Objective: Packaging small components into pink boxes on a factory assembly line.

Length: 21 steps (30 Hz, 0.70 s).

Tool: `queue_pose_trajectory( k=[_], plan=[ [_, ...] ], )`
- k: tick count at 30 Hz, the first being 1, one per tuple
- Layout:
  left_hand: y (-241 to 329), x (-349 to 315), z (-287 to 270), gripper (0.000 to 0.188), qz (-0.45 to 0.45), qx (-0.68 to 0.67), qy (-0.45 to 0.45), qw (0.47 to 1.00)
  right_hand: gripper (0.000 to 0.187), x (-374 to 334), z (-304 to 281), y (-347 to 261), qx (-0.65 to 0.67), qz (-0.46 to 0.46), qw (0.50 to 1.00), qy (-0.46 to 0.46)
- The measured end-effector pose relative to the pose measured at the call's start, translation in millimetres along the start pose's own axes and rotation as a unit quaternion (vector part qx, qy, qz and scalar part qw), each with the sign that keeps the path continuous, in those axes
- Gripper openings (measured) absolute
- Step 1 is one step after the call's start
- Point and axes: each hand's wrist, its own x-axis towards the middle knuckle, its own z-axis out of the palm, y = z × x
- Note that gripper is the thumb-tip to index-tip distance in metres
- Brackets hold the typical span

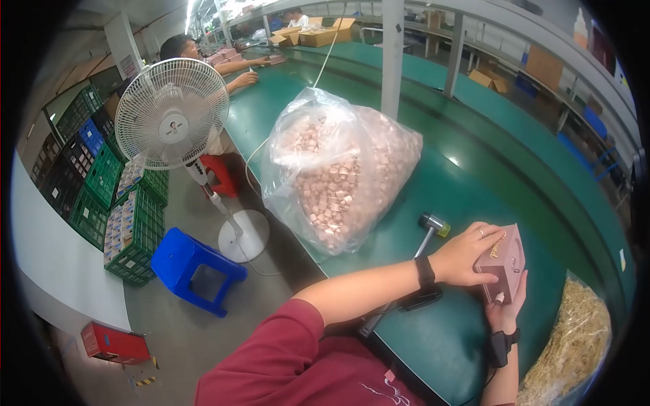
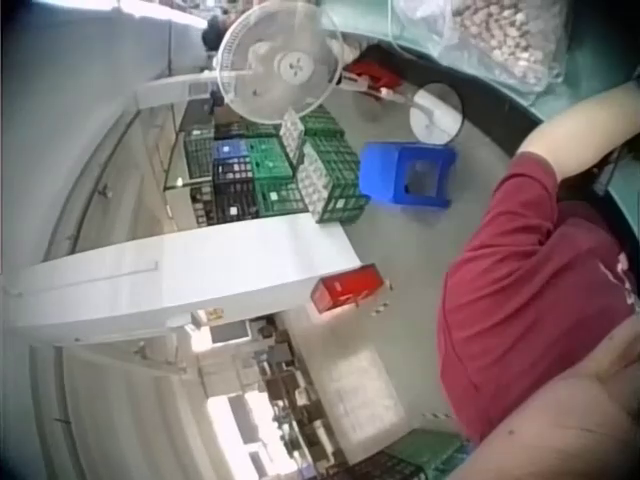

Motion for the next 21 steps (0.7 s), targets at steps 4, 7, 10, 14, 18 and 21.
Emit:
queue_pose_trajectory(
  k=[4,7,10,14,18,21],
  plan=[
    [-2.4,-1.1,1.4,0.083,0.008,0.003,0.001,1.0,0.057,1.9,-5.0,1.4,0.007,0.0,1.0,0.0],
    [-2.4,-1.1,1.1,0.083,0.009,0.006,0.0,1.0,0.057,3.0,-4.9,1.3,0.012,0.0,1.0,0.002],
    [-0.9,0.3,1.5,0.083,0.003,0.005,-0.001,1.0,0.057,2.0,-3.9,-0.6,-0.001,0.0,1.0,-0.029],
    [-1.0,1.2,0.9,0.083,0.003,0.007,-0.007,1.0,0.058,3.4,-6.4,0.2,0.011,0.003,0.999,-0.031],
    [-1.9,0.7,2.7,0.083,-0.002,0.009,-0.002,1.0,0.058,2.5,-3.2,-0.9,0.002,-0.001,0.999,-0.045],
    [-2.7,0.3,2.5,0.084,0.001,0.012,-0.004,1.0,0.058,2.3,-3.3,-0.5,0.007,0.004,0.999,-0.037]
  ],
)
